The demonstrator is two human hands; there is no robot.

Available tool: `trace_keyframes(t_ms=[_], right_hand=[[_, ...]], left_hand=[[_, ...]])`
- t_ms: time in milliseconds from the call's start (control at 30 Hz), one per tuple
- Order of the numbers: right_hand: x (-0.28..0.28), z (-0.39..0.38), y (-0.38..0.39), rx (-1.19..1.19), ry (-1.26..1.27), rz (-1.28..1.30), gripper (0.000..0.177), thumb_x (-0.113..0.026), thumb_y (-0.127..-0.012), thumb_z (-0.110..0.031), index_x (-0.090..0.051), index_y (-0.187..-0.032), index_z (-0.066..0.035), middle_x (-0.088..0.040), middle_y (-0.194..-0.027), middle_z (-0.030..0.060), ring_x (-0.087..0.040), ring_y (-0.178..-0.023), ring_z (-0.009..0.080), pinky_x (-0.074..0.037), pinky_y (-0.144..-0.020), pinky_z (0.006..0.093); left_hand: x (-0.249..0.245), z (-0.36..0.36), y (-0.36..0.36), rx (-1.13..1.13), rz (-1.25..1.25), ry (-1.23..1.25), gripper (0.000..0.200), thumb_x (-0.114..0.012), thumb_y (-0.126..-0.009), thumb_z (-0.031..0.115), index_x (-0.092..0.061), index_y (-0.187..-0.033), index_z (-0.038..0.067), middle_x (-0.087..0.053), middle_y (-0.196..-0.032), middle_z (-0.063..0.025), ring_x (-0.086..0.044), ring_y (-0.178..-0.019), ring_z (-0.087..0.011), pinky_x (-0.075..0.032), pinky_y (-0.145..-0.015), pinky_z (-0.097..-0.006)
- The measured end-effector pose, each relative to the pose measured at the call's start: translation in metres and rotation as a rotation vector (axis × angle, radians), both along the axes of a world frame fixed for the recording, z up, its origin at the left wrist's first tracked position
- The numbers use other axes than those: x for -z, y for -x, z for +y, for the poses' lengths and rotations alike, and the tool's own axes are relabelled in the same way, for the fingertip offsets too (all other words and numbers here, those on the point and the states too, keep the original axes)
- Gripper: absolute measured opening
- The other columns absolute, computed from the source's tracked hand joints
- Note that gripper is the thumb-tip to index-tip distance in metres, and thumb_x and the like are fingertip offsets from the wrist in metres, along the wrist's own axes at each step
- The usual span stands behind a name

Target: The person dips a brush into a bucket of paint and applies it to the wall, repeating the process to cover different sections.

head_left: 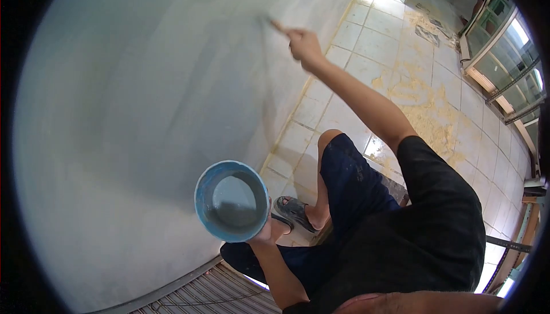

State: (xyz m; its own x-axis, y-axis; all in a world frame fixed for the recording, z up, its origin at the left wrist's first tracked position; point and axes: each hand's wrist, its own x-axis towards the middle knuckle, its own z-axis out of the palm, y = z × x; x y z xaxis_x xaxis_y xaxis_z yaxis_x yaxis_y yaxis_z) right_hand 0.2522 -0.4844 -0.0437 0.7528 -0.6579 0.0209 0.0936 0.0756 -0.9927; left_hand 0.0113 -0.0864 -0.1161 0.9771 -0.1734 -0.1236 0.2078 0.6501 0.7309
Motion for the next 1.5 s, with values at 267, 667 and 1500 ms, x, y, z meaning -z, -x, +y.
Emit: trace_keyframes(t_ms=[267,667,1500], right_hand=[[-0.018,-0.001,-0.066,0.225,0.141,0.008,0.053,-0.070,-0.096,-0.050,-0.080,-0.095,0.002,-0.060,-0.059,0.0097,-0.055,-0.050,0.0158,-0.047,-0.050,0.0369],[-0.030,-0.055,-0.038,0.076,-0.138,0.027,0.034,-0.067,-0.098,-0.028,-0.076,-0.105,0.003,-0.057,-0.062,0.0051,-0.049,-0.045,0.0133,-0.039,-0.042,0.0314],[-0.051,-0.030,-0.014,-0.674,0.158,0.112,0.030,-0.075,-0.095,-0.018,-0.076,-0.119,-0.001,-0.055,-0.073,0.0007,-0.040,-0.054,0.0068,-0.028,-0.044,0.0245]], left_hand=[[-0.011,-0.002,0.000,-0.100,0.309,0.476,0.089,-0.062,-0.091,0.059,-0.035,-0.158,0.009,-0.036,-0.156,-0.0279,-0.043,-0.134,-0.0449,-0.043,-0.104,-0.0501],[-0.014,-0.025,-0.014,-0.058,0.236,0.258,0.084,-0.059,-0.091,0.058,-0.041,-0.155,0.007,-0.045,-0.150,-0.0285,-0.050,-0.129,-0.0440,-0.049,-0.097,-0.0461],[-0.015,-0.008,-0.010,-0.067,0.210,0.460,0.087,-0.068,-0.086,0.056,-0.043,-0.154,0.008,-0.046,-0.148,-0.0262,-0.045,-0.132,-0.0464,-0.048,-0.100,-0.0486]])
